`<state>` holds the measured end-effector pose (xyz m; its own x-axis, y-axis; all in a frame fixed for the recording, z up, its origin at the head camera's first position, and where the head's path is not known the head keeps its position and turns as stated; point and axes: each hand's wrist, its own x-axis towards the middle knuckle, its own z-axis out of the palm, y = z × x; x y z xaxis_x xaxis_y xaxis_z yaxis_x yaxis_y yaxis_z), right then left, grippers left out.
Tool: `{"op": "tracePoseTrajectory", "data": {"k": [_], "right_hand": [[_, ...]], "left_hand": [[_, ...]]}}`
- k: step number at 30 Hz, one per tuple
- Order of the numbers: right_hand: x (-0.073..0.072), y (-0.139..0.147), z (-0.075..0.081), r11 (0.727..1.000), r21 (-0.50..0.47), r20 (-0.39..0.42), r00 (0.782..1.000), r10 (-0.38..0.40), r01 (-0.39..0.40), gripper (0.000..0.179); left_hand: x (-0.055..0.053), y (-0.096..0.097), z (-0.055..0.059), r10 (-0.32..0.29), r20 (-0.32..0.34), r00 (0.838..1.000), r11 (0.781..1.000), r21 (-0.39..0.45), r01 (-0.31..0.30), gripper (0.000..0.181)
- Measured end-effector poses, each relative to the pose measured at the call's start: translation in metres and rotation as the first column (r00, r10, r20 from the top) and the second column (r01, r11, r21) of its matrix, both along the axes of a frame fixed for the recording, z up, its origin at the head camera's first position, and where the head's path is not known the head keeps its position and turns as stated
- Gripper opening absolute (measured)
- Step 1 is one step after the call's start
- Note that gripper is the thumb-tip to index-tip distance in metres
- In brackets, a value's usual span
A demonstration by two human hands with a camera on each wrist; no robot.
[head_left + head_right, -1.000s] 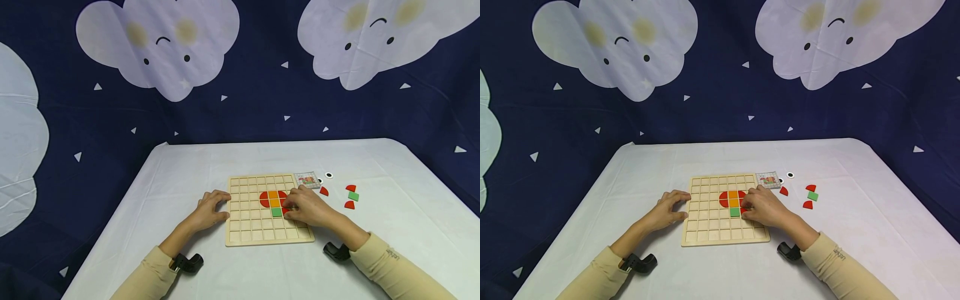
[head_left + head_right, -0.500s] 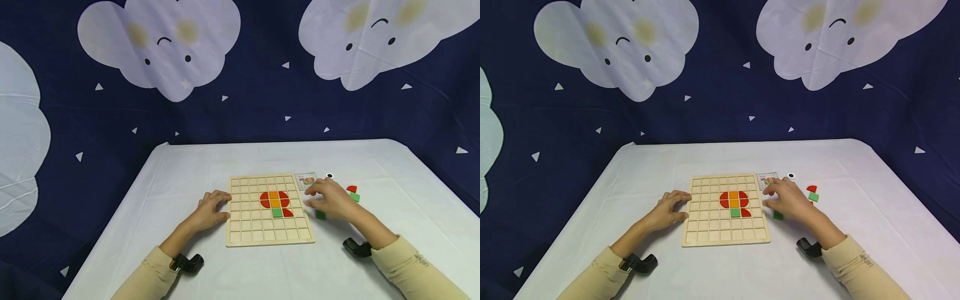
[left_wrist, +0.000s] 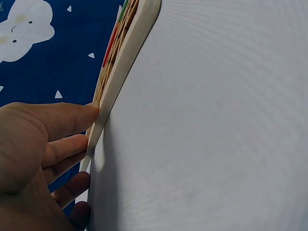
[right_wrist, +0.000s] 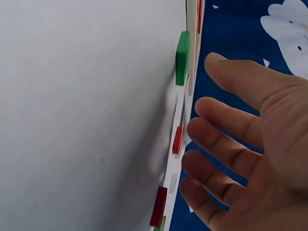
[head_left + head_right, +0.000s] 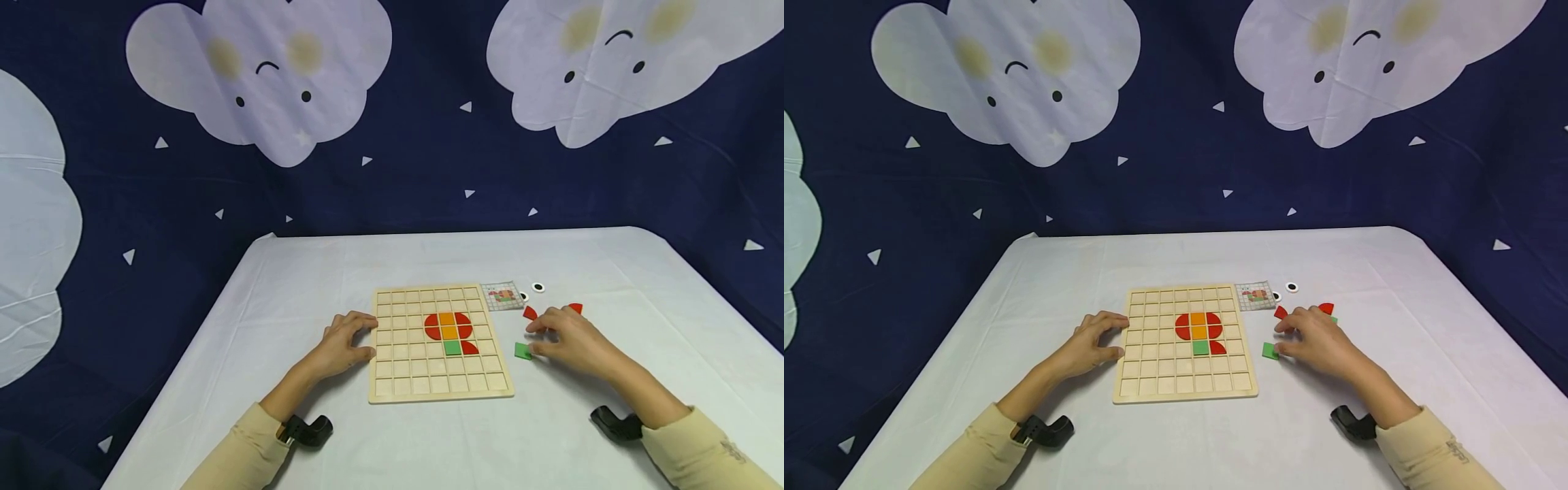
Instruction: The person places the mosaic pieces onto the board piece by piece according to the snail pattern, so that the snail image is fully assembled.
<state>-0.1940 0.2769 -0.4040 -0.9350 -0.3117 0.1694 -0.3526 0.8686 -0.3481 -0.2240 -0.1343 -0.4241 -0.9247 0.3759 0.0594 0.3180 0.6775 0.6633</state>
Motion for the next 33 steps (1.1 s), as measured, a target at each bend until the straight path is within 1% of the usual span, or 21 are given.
{"op": "tracePoseTrajectory", "data": {"k": [6, 13, 20, 27, 33], "right_hand": [[0.0048, -0.0013, -0.0057, 0.999, 0.038, 0.003, 1.000, 0.024, -0.024, 0.028], [0.0055, -0.0049, -0.0059, 0.998, 0.045, 0.023, 0.999, 0.032, -0.033, 0.028], [0.0052, -0.0048, -0.0069, 0.997, 0.054, 0.012, 0.999, 0.053, -0.054, 0.023], [0.0054, -0.0043, -0.0085, 0.997, 0.059, 0.019, 0.999, 0.043, -0.045, 0.021], [0.0055, -0.0095, -0.0040, 0.998, 0.050, 0.016, 0.999, 0.048, -0.049, 0.022]], "left_hand": [[-0.0003, -0.0001, -0.0004, -0.002, 0.008, 1.000, 1.000, 0.005, 0.002, 0.049], [-0.0006, -0.0004, -0.0001, -0.004, 0.022, 1.000, 1.000, 0.004, 0.004, 0.050], [0.0000, 0.0001, 0.0000, 0.000, 0.018, 1.000, 1.000, 0.016, -0.001, 0.049], [0.0003, 0.0009, -0.0005, 0.008, -0.006, 1.000, 1.000, 0.010, -0.008, 0.049], [0.0010, 0.0009, -0.0004, 0.009, -0.006, 1.000, 1.000, 0.017, -0.009, 0.049]]}}
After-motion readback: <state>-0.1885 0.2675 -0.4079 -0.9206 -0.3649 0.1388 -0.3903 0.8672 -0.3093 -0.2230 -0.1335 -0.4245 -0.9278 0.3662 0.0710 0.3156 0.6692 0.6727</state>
